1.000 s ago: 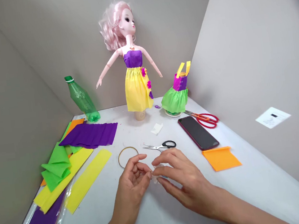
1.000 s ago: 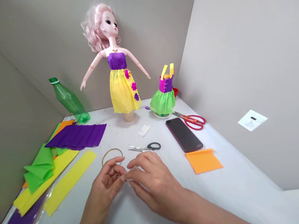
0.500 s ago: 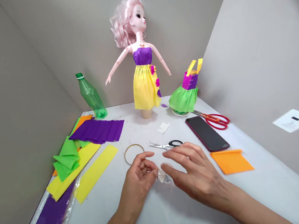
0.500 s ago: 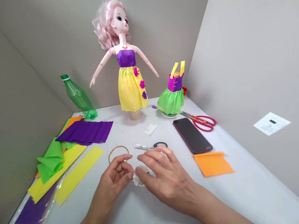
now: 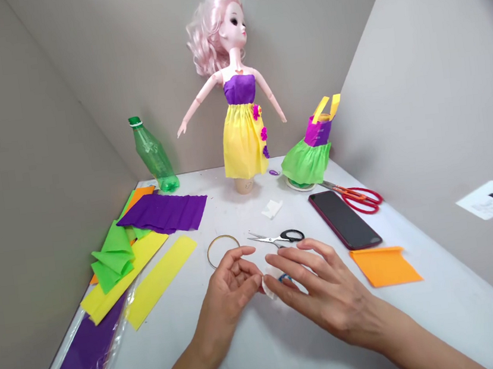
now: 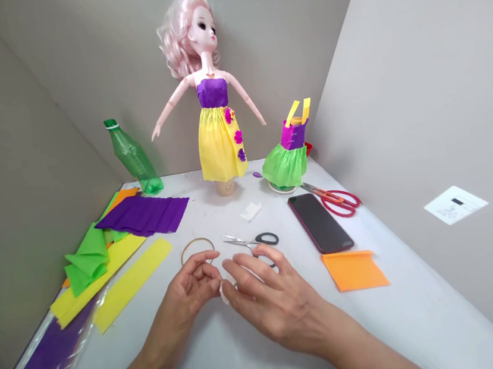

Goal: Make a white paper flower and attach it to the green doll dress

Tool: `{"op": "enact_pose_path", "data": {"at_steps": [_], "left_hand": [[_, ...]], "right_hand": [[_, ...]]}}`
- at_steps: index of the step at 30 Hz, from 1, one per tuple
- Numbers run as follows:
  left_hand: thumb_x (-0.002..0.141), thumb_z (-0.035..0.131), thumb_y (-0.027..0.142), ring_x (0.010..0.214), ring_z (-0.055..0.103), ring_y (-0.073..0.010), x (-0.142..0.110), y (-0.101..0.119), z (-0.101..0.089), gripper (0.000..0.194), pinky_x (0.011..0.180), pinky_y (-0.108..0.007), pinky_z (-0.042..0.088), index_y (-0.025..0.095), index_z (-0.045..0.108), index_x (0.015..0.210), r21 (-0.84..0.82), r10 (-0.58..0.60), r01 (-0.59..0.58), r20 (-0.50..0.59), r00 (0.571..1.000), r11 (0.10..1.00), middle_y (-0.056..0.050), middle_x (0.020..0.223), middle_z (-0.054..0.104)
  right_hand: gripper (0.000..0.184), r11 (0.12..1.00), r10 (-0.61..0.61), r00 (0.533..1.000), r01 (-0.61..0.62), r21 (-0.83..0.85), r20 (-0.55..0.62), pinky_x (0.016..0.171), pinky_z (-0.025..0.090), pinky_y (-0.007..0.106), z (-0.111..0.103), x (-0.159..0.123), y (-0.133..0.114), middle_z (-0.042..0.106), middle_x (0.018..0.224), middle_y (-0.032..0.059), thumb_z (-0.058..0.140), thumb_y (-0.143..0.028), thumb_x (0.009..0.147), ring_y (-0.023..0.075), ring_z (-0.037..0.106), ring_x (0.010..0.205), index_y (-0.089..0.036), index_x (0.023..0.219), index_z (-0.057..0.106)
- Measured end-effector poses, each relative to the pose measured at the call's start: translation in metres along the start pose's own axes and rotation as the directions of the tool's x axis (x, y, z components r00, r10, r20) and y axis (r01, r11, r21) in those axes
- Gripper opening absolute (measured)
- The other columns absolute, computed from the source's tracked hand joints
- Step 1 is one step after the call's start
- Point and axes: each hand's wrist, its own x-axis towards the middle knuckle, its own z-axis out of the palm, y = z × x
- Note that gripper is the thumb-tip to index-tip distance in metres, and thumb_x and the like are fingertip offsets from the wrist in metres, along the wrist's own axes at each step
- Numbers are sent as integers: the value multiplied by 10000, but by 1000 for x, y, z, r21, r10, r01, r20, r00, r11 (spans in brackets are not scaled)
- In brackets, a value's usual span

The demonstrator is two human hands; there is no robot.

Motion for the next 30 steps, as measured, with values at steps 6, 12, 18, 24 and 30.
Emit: {"op": "enact_pose_path", "data": {"at_steps": [6,12,18,24,30], "left_hand": [[854,670,265,791,572,-131,0,0,1,336,835,-308,455,235,549,1167,-15,0,0,0,1000,1000,21,834,564],[826,708,240,868,554,-136,-1,0,0,385,833,-275,422,260,552,1178,-92,7,-3,41,999,996,10,910,560],[815,722,243,881,537,-133,-2,3,2,386,830,-263,410,266,566,1168,-107,-16,18,26,1000,994,9,916,552],[808,728,237,879,529,-136,-3,2,2,412,832,-265,412,259,557,1182,-137,-21,24,24,999,990,5,910,539],[797,735,256,870,516,-138,-4,2,3,405,828,-258,405,268,578,1170,-143,-39,37,-12,999,989,8,901,538]], "right_hand": [[278,1000,-6,1000,6,-22,-3,1009,347,483,1,-2,-1,668,1211,122,518,-78,925,243,481,1225,-144,1156,657],[301,999,13,1000,-14,-31,-11,999,366,480,1,0,-1,660,1226,115,495,-67,930,245,501,1208,-151,1176,649],[311,1000,9,1000,-9,-29,-13,1005,365,477,3,-2,-2,661,1238,111,495,-76,936,244,483,1229,-144,1202,641],[326,1000,-2,1000,2,-14,-9,994,358,488,2,-1,-2,661,1232,135,450,-52,939,262,478,1236,-105,1197,641],[356,1000,23,1000,-23,0,-19,984,378,471,1,2,-3,678,1201,125,358,-68,973,249,512,1197,-120,1170,650]]}}
